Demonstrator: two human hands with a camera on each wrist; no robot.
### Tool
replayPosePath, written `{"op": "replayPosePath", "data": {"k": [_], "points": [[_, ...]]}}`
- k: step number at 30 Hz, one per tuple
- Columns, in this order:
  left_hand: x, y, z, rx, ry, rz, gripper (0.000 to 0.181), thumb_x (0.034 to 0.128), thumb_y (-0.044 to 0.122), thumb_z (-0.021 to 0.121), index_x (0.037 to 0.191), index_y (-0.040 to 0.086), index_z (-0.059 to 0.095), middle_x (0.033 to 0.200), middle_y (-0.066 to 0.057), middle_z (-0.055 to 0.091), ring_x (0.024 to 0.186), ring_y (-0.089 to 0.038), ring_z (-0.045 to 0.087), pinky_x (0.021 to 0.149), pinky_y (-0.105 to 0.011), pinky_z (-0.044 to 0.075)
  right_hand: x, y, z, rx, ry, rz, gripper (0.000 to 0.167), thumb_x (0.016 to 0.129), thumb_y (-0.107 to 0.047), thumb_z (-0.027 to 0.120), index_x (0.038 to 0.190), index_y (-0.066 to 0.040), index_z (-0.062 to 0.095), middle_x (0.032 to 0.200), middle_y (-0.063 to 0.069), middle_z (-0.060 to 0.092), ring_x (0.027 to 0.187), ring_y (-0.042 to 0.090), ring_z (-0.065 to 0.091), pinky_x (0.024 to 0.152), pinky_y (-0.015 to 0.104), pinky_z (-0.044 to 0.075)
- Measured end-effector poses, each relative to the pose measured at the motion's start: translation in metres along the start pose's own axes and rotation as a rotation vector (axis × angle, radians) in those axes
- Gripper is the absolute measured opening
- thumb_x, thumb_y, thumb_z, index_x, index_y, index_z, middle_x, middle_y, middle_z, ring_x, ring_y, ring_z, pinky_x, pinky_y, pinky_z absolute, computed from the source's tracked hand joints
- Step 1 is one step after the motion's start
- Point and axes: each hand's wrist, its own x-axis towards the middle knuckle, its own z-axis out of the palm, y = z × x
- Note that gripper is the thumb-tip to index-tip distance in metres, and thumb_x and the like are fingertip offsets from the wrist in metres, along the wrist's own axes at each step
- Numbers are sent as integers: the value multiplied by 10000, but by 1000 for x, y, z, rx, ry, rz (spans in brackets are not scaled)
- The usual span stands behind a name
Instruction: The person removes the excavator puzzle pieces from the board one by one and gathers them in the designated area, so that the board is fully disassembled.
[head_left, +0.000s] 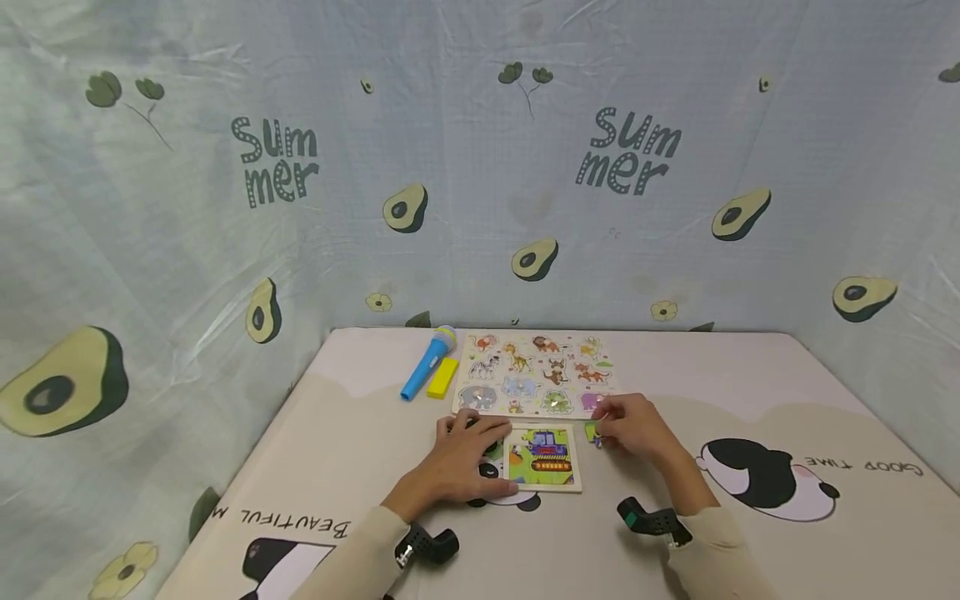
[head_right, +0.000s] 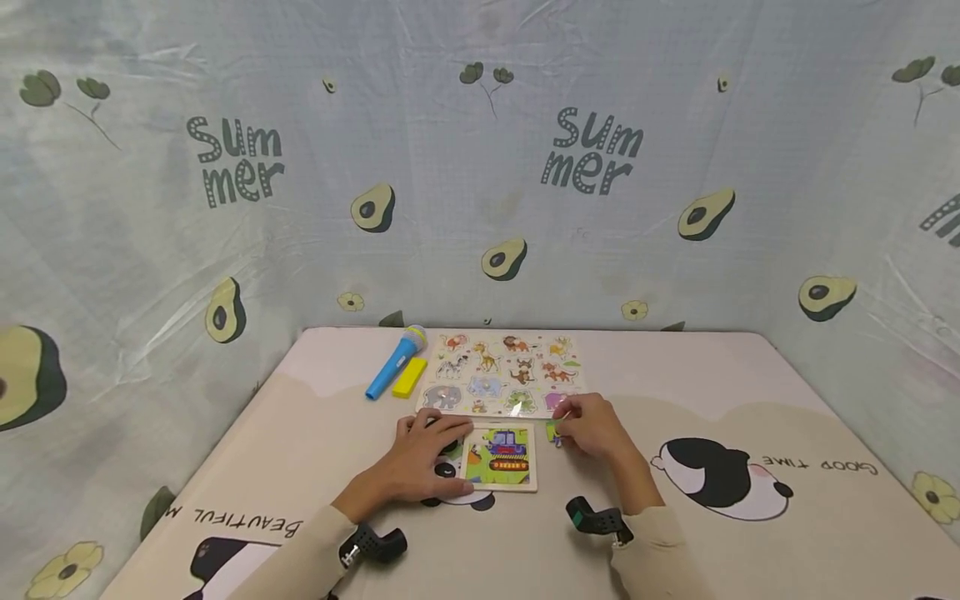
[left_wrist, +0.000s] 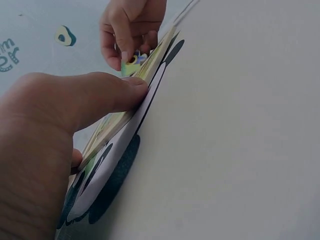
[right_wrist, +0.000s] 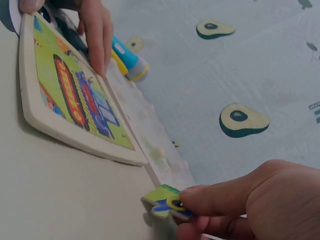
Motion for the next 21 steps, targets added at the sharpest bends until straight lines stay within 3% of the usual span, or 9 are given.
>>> {"op": "replayPosePath", "data": {"k": [12,21], "points": [[2,3,-2,11,-2,-24,881,793,728,595,1522,245,492,1563,96,436,1322,-247,330,1019,-530,241,3,9,1,-92,79,-50,51,866,-86,727,881,-46,698,749,32,589,712,186,520,610,298,428],[-1,2,-2,12,7,-6,887,793,726,614,1522,236,491,1564,84,439,1317,-252,339,1002,-530,251,5,9,8,-133,113,-42,86,860,-113,749,838,-56,688,732,29,582,719,192,508,633,319,404]]}}
